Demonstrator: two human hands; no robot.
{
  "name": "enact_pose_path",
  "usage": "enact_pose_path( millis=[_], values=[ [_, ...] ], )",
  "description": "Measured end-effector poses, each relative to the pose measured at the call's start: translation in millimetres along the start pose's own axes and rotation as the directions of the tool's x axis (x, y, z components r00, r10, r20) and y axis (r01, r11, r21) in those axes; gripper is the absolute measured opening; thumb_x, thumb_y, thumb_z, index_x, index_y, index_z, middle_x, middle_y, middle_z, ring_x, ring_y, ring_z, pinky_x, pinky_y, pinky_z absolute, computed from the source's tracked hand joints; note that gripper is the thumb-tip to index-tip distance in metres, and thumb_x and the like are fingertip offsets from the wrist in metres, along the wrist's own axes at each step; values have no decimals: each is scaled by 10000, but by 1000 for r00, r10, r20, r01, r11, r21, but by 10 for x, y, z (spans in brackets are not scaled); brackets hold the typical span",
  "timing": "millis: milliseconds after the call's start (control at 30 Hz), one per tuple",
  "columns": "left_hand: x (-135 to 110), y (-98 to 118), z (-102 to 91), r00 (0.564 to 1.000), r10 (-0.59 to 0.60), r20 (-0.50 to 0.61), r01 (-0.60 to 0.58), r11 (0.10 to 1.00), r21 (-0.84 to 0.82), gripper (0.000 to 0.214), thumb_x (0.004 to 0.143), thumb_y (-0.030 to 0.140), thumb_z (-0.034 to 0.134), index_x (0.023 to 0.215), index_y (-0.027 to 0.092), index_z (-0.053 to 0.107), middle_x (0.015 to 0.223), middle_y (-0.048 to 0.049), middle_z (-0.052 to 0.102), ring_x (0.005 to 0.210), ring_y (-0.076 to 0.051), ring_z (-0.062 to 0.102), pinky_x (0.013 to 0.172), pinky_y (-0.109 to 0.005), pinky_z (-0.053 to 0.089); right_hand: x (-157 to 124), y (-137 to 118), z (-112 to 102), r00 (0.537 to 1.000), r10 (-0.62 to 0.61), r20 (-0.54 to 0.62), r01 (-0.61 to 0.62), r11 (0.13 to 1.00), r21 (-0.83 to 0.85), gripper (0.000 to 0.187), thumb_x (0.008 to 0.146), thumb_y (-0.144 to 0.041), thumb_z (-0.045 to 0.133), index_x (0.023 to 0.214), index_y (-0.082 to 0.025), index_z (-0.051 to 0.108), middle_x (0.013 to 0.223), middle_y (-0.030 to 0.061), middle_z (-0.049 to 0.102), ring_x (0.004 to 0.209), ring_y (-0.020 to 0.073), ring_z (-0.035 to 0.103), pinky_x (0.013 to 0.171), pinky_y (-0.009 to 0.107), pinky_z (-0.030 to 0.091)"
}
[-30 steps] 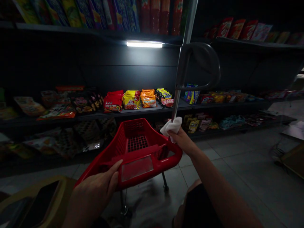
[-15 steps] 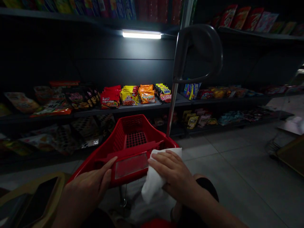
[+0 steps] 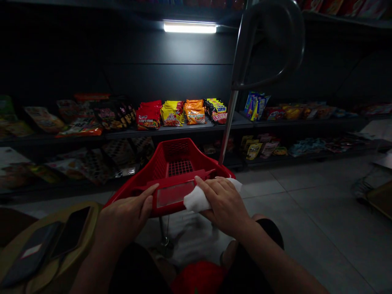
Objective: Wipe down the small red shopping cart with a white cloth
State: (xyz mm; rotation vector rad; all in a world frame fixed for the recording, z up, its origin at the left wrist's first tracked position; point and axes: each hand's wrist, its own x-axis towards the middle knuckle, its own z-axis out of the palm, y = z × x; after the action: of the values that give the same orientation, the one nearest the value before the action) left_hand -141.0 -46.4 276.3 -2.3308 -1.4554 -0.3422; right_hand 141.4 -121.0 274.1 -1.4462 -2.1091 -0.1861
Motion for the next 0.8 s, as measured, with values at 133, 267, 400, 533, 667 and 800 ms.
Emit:
enact_pose_path(
  millis=[133, 267, 400, 533, 667, 800],
  values=[
    [-4, 7, -26, 1000, 22, 14, -23, 1000, 5, 467, 1021, 411, 323, 1399, 316, 579, 857, -51, 782, 703, -195, 694, 600, -267, 372, -210, 297, 38, 994, -68, -81, 67, 998, -16, 538, 958, -405, 543, 1469, -262, 450, 1294, 82, 635, 1226, 267, 549, 1153, 485, 320],
    [19, 125, -57, 1000, 9, 19, -9, 1000, -2, 479, 1017, 434, 307, 1404, 338, 572, 916, -53, 791, 735, -224, 716, 600, -293, 393, -363, 409, 131, 956, 56, -288, -68, 997, -32, 535, 984, -473, 460, 1458, -224, 458, 1354, 114, 581, 1336, 292, 477, 1210, 535, 211],
    [43, 280, -54, 1000, -13, 5, 14, 1000, -16, 511, 1016, 442, 274, 1386, 304, 599, 872, -91, 787, 701, -252, 714, 595, -317, 409, -293, -135, 476, 962, -39, -270, 16, 996, -86, 603, 963, -488, 498, 1507, -241, 409, 1490, 114, 484, 1439, 303, 367, 1240, 538, 129],
    [30, 325, -36, 1000, 10, -20, -10, 1000, 2, 509, 1021, 442, 274, 1385, 301, 600, 885, -91, 791, 711, -255, 725, 588, -313, 400, -322, -345, 790, 930, -272, -248, 222, 952, -208, 530, 980, -290, 519, 1493, -377, 418, 1547, -1, 454, 1493, 207, 298, 1267, 445, 60],
    [8, 272, -26, 998, 46, -35, -46, 999, 16, 482, 1026, 431, 288, 1397, 337, 580, 914, -64, 795, 735, -248, 734, 596, -310, 400, -550, 164, 783, 910, -104, -401, 85, 994, -64, 510, 977, -251, 527, 1463, -392, 466, 1573, 4, 420, 1507, 234, 281, 1261, 496, 100],
    [12, 261, 0, 997, 61, -45, -60, 998, 27, 484, 1027, 436, 291, 1410, 331, 567, 909, -66, 796, 733, -260, 736, 579, -319, 390, -474, 493, 624, 641, 550, -535, -109, 756, 646, 515, 940, -429, 589, 1430, -289, 517, 1540, 71, 460, 1462, 280, 365, 1207, 566, 264]
  ],
)
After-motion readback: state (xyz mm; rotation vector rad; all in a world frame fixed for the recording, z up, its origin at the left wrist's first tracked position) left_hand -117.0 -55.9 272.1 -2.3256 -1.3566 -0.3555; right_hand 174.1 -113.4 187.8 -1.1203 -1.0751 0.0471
